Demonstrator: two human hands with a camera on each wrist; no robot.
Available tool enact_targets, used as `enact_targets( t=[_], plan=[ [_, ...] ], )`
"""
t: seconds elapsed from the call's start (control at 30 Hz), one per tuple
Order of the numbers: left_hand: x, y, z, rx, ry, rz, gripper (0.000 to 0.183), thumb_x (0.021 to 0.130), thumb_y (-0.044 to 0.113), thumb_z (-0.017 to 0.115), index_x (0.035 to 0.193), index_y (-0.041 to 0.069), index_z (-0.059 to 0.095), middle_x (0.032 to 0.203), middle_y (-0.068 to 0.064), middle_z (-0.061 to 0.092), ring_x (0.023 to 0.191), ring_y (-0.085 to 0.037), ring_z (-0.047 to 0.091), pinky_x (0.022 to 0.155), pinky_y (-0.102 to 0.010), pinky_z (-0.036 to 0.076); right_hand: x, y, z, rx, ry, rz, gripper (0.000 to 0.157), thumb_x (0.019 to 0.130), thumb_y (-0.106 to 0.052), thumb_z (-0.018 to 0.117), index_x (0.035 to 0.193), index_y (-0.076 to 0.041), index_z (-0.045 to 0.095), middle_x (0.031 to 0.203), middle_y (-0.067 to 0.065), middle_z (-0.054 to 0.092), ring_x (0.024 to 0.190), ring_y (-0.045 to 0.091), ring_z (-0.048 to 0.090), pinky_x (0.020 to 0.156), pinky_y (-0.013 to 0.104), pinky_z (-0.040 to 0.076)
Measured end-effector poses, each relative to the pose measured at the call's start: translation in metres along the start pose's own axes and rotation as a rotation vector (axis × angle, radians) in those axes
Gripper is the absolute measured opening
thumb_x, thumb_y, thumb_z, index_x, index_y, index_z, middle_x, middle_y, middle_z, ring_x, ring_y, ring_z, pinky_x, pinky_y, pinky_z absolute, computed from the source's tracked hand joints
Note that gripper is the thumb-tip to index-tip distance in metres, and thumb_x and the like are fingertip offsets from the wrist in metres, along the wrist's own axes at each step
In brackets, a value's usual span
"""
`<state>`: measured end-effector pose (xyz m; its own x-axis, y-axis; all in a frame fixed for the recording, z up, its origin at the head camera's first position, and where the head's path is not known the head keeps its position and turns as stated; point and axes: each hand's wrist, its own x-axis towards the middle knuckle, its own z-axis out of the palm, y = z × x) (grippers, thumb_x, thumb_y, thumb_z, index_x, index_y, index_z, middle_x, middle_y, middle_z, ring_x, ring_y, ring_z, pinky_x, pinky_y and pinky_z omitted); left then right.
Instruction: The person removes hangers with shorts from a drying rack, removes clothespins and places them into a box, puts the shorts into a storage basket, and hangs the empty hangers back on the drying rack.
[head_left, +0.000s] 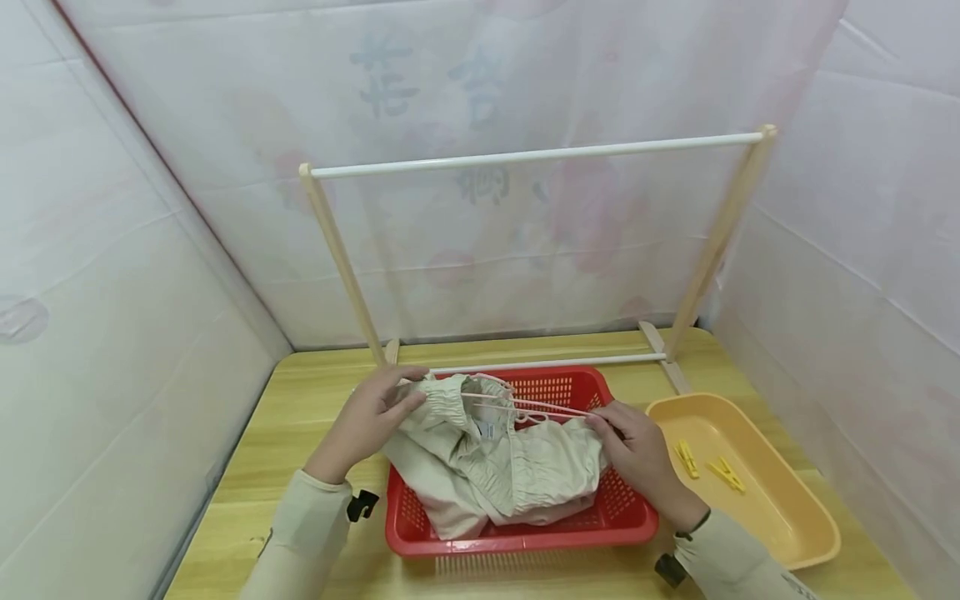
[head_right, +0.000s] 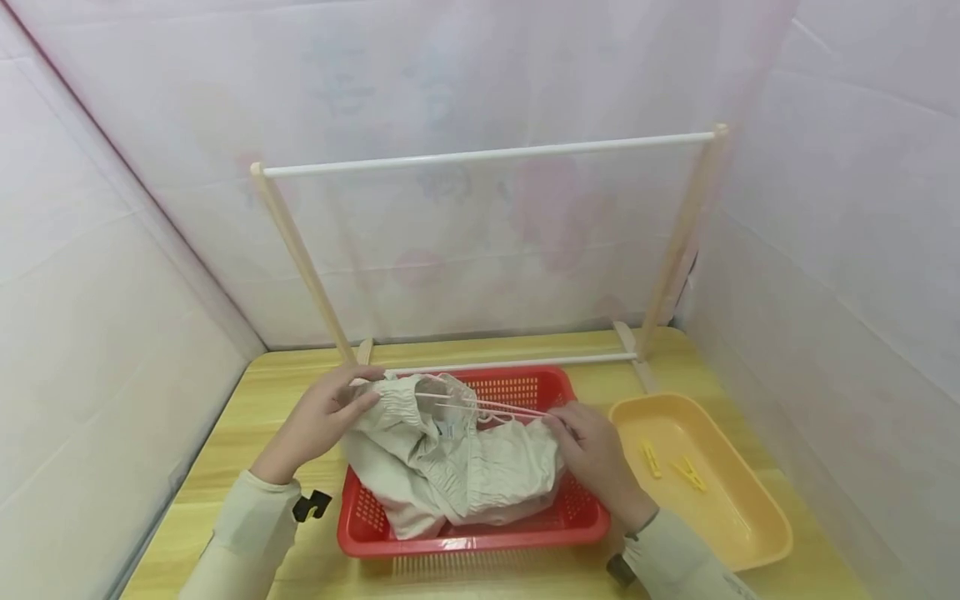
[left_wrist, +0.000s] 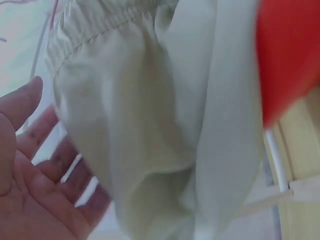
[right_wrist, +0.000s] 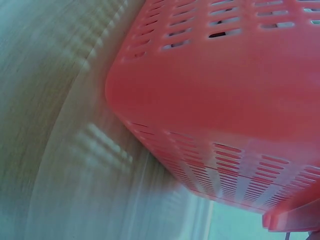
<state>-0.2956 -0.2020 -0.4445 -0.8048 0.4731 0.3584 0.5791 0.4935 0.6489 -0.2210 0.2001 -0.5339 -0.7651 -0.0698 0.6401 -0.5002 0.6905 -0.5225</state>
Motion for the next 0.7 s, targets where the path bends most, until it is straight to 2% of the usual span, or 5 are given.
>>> enact_targets(
  t=[0.2, 0.27, 0.33, 0.5, 0.7],
  plan=[
    [-0.007, -0.010, -0.007, 0.149, -0.002, -0.149, 0.075, 0.089, 0.051, 0.078, 0.150, 0.014, 0.053, 0.149, -0.021, 0.048, 0.141, -0.046, 0.036, 0.115, -0.070, 0.014, 0.001, -0.002, -0.001, 0.021, 0.014, -0.008, 0.013, 0.092, 0.000, 0.074, 0.093, -0.012, 0.077, 0.084, -0.005, 0.069, 0.075, 0.006, 0.055, 0.069, 0.017, 0.042],
    [-0.008, -0.015, -0.007, 0.163, -0.024, -0.204, 0.084, 0.088, 0.056, 0.076, 0.155, 0.014, 0.047, 0.153, -0.025, 0.042, 0.143, -0.049, 0.034, 0.115, -0.072, 0.015, 0.001, -0.004, -0.002, 0.026, 0.019, -0.006, 0.013, 0.092, 0.001, 0.074, 0.093, -0.011, 0.077, 0.084, -0.006, 0.069, 0.075, 0.007, 0.055, 0.069, 0.016, 0.042],
    [-0.009, -0.021, -0.005, 0.129, -0.047, -0.232, 0.084, 0.090, 0.057, 0.074, 0.157, 0.015, 0.045, 0.154, -0.027, 0.038, 0.141, -0.049, 0.036, 0.112, -0.071, 0.026, 0.001, -0.004, -0.003, 0.029, 0.020, 0.002, 0.013, 0.092, 0.002, 0.073, 0.093, -0.010, 0.077, 0.084, -0.007, 0.069, 0.075, 0.007, 0.055, 0.069, 0.016, 0.042],
    [-0.012, -0.034, 0.003, 0.003, -0.095, -0.153, 0.068, 0.094, 0.046, 0.074, 0.152, 0.018, 0.052, 0.161, -0.022, 0.031, 0.145, -0.048, 0.030, 0.108, -0.071, 0.034, 0.001, -0.002, -0.004, 0.032, 0.024, 0.035, 0.010, 0.095, -0.001, 0.071, 0.094, -0.010, 0.077, 0.085, -0.002, 0.070, 0.077, 0.007, 0.055, 0.070, 0.016, 0.043],
    [-0.015, -0.043, 0.008, -0.072, -0.005, -0.054, 0.041, 0.095, 0.024, 0.077, 0.131, 0.008, 0.069, 0.151, -0.021, 0.047, 0.140, -0.046, 0.041, 0.110, -0.067, 0.035, 0.000, 0.000, -0.002, 0.046, 0.029, 0.050, 0.010, 0.096, -0.003, 0.070, 0.097, -0.009, 0.078, 0.087, 0.003, 0.072, 0.080, 0.006, 0.057, 0.071, 0.017, 0.043]
  ],
)
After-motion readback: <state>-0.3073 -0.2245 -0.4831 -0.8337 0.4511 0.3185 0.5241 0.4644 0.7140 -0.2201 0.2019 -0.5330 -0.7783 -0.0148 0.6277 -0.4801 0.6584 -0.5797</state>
